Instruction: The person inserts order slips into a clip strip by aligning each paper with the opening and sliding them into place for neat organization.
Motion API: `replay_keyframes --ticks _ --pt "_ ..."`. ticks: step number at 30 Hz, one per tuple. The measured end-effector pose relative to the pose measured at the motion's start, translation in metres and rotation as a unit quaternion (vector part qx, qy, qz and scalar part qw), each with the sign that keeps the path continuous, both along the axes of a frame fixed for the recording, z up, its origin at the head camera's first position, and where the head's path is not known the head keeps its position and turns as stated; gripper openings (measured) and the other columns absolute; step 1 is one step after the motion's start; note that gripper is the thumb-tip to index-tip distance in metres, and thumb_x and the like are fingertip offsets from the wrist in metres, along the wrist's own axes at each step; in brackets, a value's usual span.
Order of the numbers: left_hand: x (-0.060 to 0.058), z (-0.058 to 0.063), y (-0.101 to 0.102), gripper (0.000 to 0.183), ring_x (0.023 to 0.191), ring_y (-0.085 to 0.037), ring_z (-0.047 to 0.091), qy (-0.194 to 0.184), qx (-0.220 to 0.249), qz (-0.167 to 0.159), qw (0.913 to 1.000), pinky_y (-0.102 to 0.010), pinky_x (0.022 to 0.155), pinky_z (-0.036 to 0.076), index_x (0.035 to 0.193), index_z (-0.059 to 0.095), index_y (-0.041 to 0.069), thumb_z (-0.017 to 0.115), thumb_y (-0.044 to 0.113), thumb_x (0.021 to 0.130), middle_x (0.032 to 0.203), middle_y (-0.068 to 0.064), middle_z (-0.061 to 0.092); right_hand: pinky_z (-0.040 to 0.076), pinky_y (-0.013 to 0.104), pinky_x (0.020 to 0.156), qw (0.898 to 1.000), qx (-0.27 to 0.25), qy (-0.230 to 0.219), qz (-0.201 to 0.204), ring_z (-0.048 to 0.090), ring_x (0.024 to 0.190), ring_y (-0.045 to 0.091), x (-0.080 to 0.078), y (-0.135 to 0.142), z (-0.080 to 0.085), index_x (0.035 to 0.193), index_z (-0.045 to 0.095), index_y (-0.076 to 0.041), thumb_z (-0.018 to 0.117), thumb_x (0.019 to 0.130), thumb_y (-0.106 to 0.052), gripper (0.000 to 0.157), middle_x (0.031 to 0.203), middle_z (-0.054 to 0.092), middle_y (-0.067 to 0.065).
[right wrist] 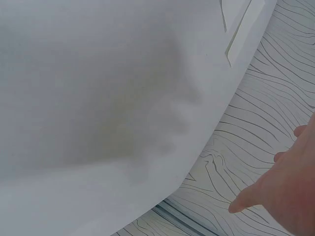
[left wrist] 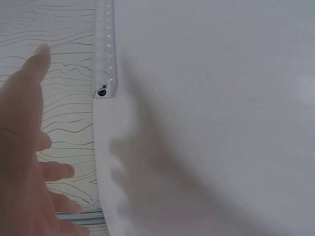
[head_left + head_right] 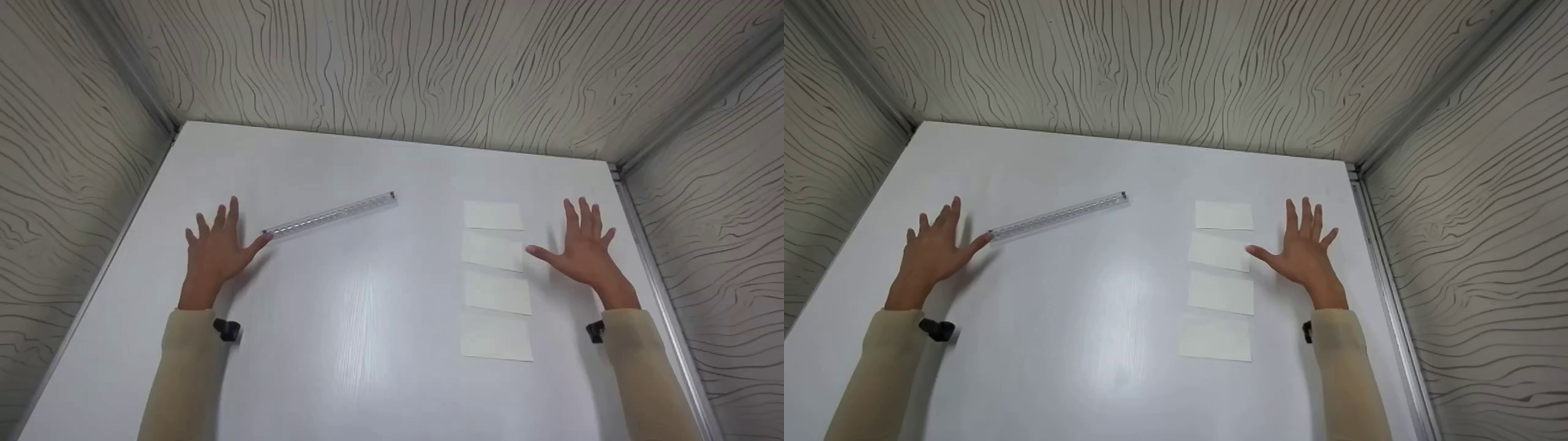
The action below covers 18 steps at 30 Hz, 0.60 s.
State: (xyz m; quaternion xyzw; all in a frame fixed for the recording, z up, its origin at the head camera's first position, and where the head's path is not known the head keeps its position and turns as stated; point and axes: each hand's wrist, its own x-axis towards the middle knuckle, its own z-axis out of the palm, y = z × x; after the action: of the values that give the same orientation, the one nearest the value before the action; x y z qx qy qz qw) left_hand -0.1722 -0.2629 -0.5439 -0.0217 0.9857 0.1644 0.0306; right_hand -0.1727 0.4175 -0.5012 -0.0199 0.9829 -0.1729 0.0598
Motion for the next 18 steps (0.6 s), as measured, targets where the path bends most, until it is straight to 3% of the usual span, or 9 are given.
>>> replay_keyframes --ticks 5,7,10,12,14,18 --pt "-0.002 0.001 0.004 0.11 0.15 -0.066 0.028 0.015 -0.001 -0.005 0.9999 -0.089 0.119 0.018 0.169 0.015 0.009 0.043 0.085 0.094 0.165 -0.034 0.035 -0.012 0.092 0.114 1.0 0.003 0.0 0.001 -0.019 0.16 0.054 -0.001 0.0 0.002 0.168 -0.008 -0.007 0.071 0.087 -0.072 0.131 0.175 -0.015 0.027" --pt "-0.002 0.001 0.004 0.106 0.146 -0.061 0.038 0.03 -0.002 -0.01 0.9995 -0.084 0.117 0.031 0.167 0.024 0.006 0.045 0.082 0.096 0.162 -0.034 0.04 -0.011 0.092 0.115 1.0 0.001 0.0 0.0 -0.017 0.16 0.054 -0.002 0.0 0.004 0.168 -0.008 -0.007 0.071 0.087 -0.071 0.13 0.175 -0.013 0.028" --pt "-0.002 0.001 0.006 0.097 0.136 -0.057 0.053 0.045 -0.001 -0.017 0.9989 -0.075 0.105 0.051 0.161 0.037 -0.001 0.05 0.074 0.1 0.156 -0.034 0.047 -0.01 0.09 0.117 1.0 -0.006 0.0 0.002 -0.015 0.16 0.055 -0.003 -0.002 0.007 0.168 -0.008 -0.007 0.072 0.087 -0.07 0.13 0.175 -0.012 0.028" --pt "-0.001 0.001 0.006 0.091 0.13 -0.056 0.059 0.048 0.002 -0.021 0.9986 -0.072 0.095 0.057 0.157 0.043 -0.003 0.053 0.069 0.101 0.153 -0.034 0.05 -0.008 0.088 0.12 1.0 -0.012 -0.002 0.004 -0.012 0.161 0.055 -0.003 -0.003 0.008 0.168 -0.008 -0.007 0.072 0.088 -0.07 0.13 0.175 -0.011 0.028" --pt "-0.001 0.001 0.006 0.086 0.132 -0.054 0.058 0.04 0.016 -0.024 0.9988 -0.072 0.096 0.057 0.155 0.045 -0.004 0.054 0.064 0.103 0.152 -0.034 0.051 -0.006 0.086 0.122 1.0 -0.015 -0.004 0.008 -0.01 0.161 0.055 -0.003 -0.005 0.008 0.168 -0.009 -0.008 0.073 0.088 -0.07 0.131 0.175 -0.01 0.027" --pt "0.001 0.0 0.005 0.079 0.144 -0.052 0.048 0.019 0.05 -0.034 0.998 -0.072 0.112 0.048 0.153 0.047 -0.004 0.054 0.059 0.106 0.157 -0.033 0.046 0.005 0.082 0.126 1.0 -0.021 -0.011 0.015 -0.005 0.161 0.053 -0.005 -0.009 0.01 0.169 -0.01 -0.009 0.073 0.088 -0.069 0.13 0.176 -0.009 0.026"
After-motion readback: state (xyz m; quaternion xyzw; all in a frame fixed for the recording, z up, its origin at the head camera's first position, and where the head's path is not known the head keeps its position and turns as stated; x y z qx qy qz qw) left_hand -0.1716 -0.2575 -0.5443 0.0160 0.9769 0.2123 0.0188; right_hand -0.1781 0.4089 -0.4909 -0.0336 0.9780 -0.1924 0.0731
